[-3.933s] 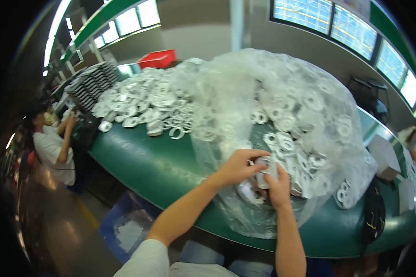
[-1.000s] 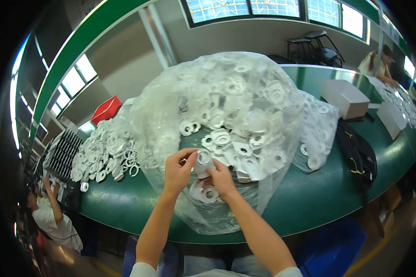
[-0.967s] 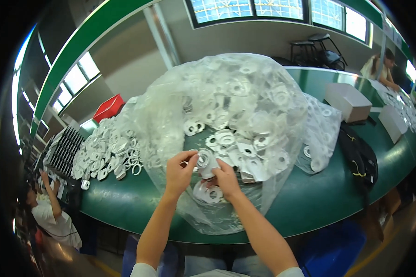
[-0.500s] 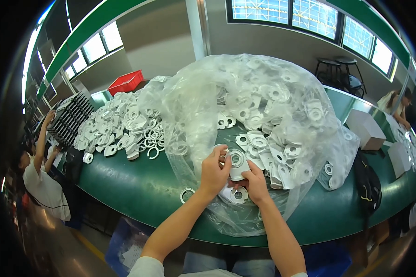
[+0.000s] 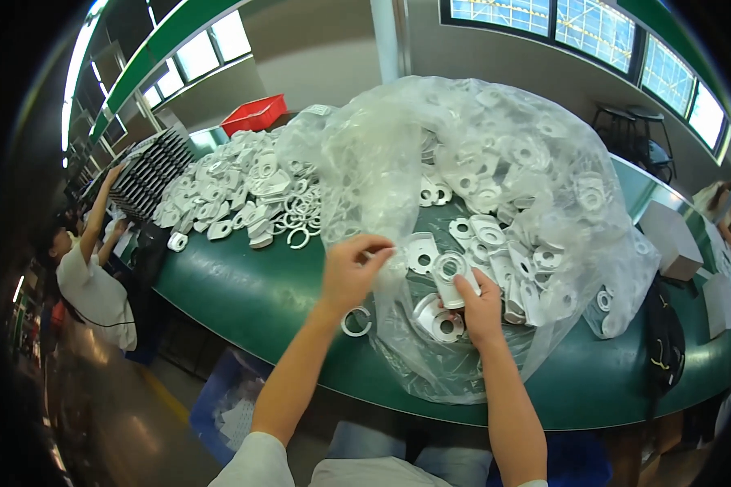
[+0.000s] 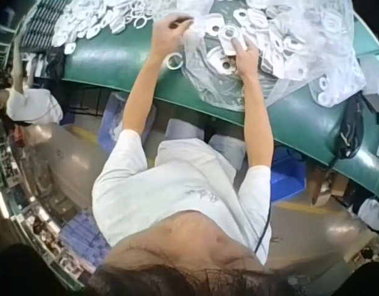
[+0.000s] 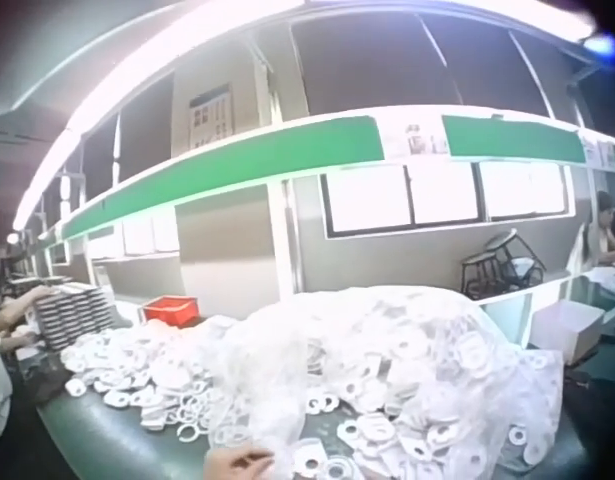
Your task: The worker is sorting and stacking small white circular plastic parts from a large bag on a green workbench.
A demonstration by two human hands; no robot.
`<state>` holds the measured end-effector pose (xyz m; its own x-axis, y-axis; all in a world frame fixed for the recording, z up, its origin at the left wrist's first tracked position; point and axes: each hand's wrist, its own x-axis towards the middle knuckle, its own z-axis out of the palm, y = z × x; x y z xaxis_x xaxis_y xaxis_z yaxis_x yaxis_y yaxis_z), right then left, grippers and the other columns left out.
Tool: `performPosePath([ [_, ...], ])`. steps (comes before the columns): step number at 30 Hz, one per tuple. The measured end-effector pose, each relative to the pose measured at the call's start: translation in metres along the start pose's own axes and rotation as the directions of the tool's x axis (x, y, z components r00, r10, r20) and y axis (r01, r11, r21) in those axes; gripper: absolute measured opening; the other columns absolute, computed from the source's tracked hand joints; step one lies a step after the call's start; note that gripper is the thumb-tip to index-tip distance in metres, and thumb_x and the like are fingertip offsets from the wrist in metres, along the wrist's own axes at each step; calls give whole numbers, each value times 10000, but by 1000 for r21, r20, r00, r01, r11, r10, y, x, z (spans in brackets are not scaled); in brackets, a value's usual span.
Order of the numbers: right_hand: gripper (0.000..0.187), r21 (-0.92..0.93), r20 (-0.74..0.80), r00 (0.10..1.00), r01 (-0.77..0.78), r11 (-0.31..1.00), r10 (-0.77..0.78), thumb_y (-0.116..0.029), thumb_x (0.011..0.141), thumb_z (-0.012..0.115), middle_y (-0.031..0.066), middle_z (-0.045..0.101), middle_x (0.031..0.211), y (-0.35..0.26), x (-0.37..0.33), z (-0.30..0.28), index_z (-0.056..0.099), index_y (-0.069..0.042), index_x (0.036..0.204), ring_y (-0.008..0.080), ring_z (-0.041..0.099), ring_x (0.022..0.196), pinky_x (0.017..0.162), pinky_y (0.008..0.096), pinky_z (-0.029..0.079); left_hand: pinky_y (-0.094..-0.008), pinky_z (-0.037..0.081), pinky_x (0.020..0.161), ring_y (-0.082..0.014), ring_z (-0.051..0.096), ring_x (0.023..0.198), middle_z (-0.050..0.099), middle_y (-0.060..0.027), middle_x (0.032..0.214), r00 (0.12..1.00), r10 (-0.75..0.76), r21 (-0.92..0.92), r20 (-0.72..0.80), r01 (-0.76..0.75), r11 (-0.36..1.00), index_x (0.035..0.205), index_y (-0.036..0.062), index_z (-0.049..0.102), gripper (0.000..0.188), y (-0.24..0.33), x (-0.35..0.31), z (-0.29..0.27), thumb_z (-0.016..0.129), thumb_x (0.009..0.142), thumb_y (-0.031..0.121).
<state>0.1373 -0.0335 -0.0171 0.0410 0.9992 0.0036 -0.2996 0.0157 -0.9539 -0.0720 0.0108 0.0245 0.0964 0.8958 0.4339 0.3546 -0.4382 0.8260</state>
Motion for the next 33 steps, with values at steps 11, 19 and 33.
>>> performPosePath([
  [11, 198, 62, 38, 998, -43, 997, 40, -159, 919, 512, 113, 637, 758, 4, 1, 1, 553, 1, 1027, 151, 611, 576, 435, 232, 441, -268, 451, 597, -170, 558, 767, 604, -62, 909, 874, 216, 319, 436, -375, 870, 871, 50, 670, 173, -28, -42, -53, 729, 714, 91],
  [19, 200, 68, 7, 998, -55, 996, 55, -159, 919, 523, 123, 644, 767, 4, 2, -2, 551, 7, 1026, 164, 624, 589, 440, 232, 443, -247, 427, 599, -131, 547, 717, 587, -45, 839, 955, 251, 115, 155, -270, 956, 799, 47, 644, 166, 9, 17, -26, 628, 685, -73],
  [33, 217, 61, 25, 999, -45, 997, 44, -161, 917, 531, 123, 640, 767, 2, 3, -4, 550, 22, 1032, 165, 617, 581, 444, 236, 447, -217, 479, 526, -110, 615, 685, 636, -61, 848, 948, -121, -452, 294, 249, 857, 1027, -4, 564, 153, -6, 32, 29, 538, 909, 90],
])
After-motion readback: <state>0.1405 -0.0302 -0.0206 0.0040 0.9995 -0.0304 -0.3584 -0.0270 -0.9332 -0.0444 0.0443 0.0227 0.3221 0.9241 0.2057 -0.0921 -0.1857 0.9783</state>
